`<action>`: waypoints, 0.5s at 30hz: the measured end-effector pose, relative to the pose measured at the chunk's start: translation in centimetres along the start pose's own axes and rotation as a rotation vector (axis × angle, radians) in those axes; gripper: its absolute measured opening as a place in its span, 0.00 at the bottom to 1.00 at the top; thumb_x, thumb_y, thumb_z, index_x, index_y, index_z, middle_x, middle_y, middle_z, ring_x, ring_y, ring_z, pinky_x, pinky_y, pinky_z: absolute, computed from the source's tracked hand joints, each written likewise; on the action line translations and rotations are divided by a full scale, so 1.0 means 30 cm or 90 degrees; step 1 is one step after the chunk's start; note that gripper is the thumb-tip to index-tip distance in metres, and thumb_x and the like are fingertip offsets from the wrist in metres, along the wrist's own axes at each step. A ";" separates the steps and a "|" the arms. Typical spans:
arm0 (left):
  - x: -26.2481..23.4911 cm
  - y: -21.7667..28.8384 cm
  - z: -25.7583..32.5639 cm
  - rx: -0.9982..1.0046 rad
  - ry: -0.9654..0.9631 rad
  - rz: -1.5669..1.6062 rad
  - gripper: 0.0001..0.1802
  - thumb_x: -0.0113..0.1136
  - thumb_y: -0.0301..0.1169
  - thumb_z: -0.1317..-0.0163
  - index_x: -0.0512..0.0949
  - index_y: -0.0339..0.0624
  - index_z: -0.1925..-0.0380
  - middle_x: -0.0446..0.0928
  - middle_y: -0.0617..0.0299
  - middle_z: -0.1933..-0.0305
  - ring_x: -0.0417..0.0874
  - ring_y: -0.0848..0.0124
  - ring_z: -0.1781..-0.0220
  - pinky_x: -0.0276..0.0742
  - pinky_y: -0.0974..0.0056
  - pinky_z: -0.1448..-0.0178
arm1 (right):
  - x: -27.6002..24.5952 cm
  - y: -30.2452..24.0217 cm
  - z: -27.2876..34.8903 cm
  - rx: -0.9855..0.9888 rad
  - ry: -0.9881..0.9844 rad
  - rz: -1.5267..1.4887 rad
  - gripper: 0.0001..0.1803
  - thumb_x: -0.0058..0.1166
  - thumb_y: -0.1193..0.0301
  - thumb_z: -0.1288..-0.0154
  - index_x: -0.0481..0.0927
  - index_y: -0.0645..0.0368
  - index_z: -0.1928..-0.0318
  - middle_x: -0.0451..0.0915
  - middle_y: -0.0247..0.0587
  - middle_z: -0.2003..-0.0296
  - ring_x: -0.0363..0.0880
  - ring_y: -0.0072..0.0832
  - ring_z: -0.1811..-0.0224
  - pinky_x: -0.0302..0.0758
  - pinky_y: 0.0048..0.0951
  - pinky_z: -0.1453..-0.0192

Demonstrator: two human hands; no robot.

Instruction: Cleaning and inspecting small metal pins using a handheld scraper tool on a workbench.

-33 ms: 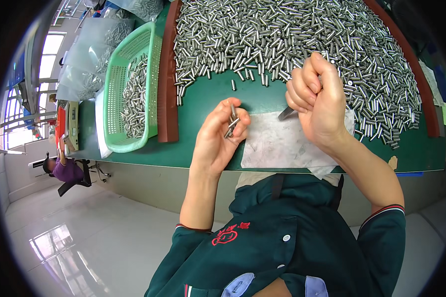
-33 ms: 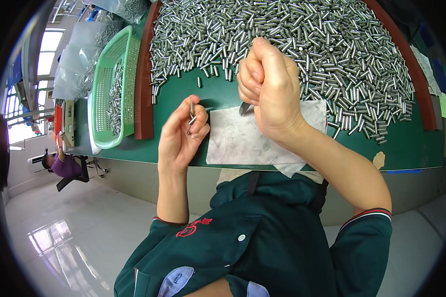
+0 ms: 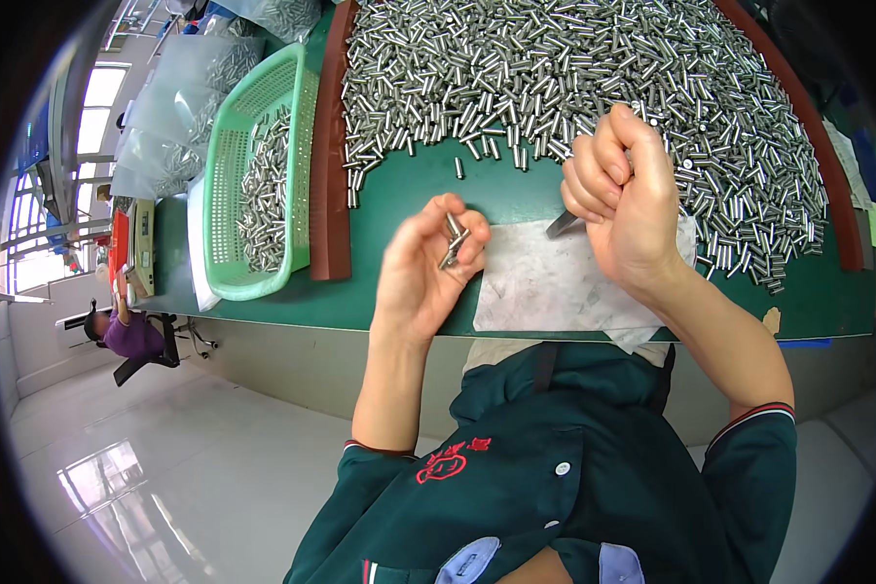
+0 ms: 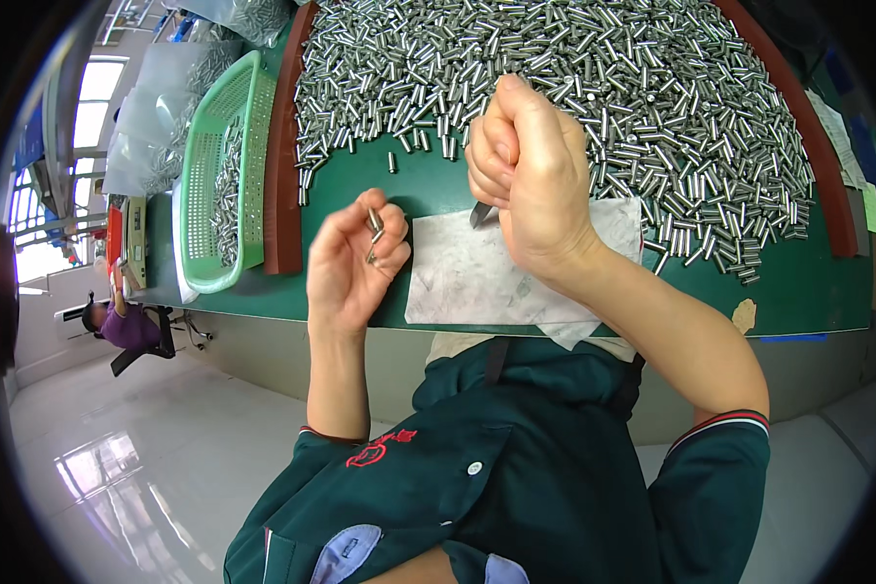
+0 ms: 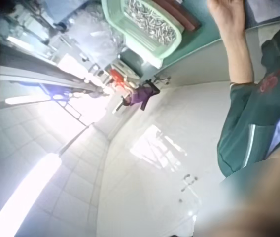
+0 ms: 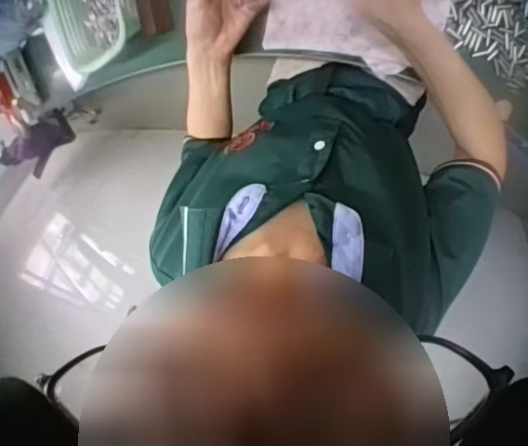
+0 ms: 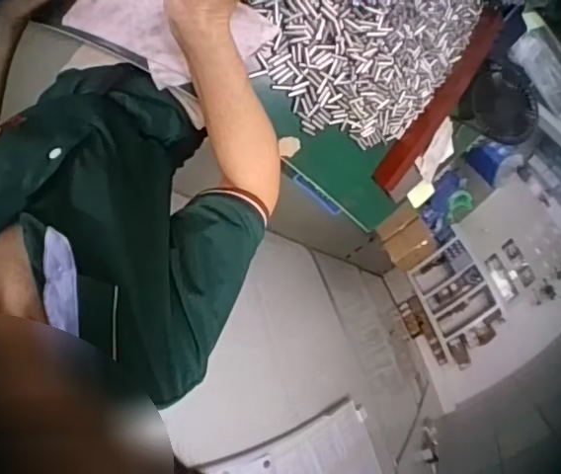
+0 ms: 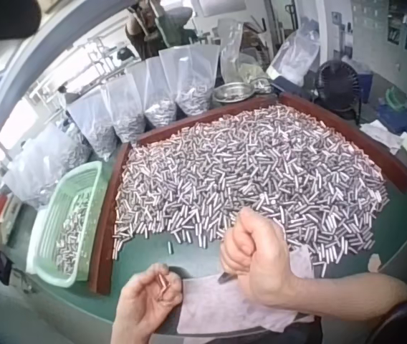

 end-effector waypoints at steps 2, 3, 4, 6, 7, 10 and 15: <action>-0.014 0.028 -0.012 0.040 -0.037 -0.053 0.11 0.41 0.35 0.38 0.67 0.39 0.73 0.70 0.56 0.73 0.62 0.77 0.78 0.56 0.75 0.76 | 0.002 0.002 0.001 0.003 -0.002 0.001 0.21 0.32 0.64 0.37 0.54 0.53 0.88 0.52 0.27 0.93 0.44 0.15 0.91 0.44 0.19 0.87; -0.040 0.048 -0.024 0.064 -0.082 -0.102 0.12 0.41 0.35 0.38 0.67 0.39 0.75 0.70 0.57 0.74 0.62 0.77 0.79 0.56 0.75 0.77 | 0.002 0.004 0.001 0.003 -0.005 0.001 0.21 0.32 0.64 0.37 0.54 0.53 0.87 0.53 0.27 0.93 0.43 0.15 0.91 0.43 0.19 0.87; -0.032 0.070 -0.035 0.093 -0.029 -0.261 0.11 0.48 0.33 0.41 0.69 0.39 0.78 0.68 0.63 0.79 0.61 0.79 0.81 0.55 0.76 0.78 | -0.001 0.005 0.001 0.002 -0.004 0.002 0.21 0.32 0.64 0.37 0.54 0.53 0.87 0.53 0.27 0.93 0.43 0.15 0.91 0.43 0.19 0.87; 0.004 0.072 -0.063 0.245 0.155 -0.683 0.10 0.55 0.30 0.45 0.71 0.36 0.79 0.66 0.69 0.83 0.60 0.81 0.84 0.54 0.77 0.78 | -0.009 0.007 0.000 0.004 -0.001 0.001 0.21 0.32 0.64 0.37 0.54 0.53 0.87 0.53 0.27 0.93 0.43 0.14 0.91 0.43 0.19 0.87; 0.021 0.080 -0.078 0.329 0.186 -0.853 0.10 0.60 0.30 0.50 0.73 0.34 0.78 0.63 0.70 0.88 0.60 0.80 0.85 0.54 0.75 0.80 | -0.006 0.004 0.001 0.008 -0.004 -0.003 0.21 0.32 0.64 0.37 0.54 0.53 0.88 0.53 0.27 0.93 0.43 0.14 0.91 0.43 0.19 0.87; 0.027 0.080 -0.101 0.386 0.270 -1.117 0.11 0.62 0.30 0.54 0.74 0.34 0.76 0.59 0.63 0.92 0.59 0.76 0.89 0.56 0.67 0.82 | -0.002 0.003 0.002 0.008 -0.006 -0.003 0.21 0.32 0.64 0.37 0.54 0.53 0.88 0.53 0.27 0.93 0.43 0.14 0.91 0.43 0.19 0.87; 0.009 0.069 -0.115 0.392 0.258 -1.141 0.08 0.60 0.28 0.53 0.74 0.35 0.75 0.61 0.63 0.91 0.60 0.75 0.89 0.57 0.67 0.82 | 0.000 0.000 0.000 0.009 -0.003 -0.005 0.21 0.33 0.64 0.38 0.54 0.53 0.88 0.53 0.27 0.93 0.43 0.14 0.91 0.43 0.19 0.87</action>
Point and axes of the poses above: each hand's wrist, its own z-axis away from the middle knuckle, its own x-axis out of the palm, y = z × x, the point moved 1 cm from there along -z, towards the middle knuckle
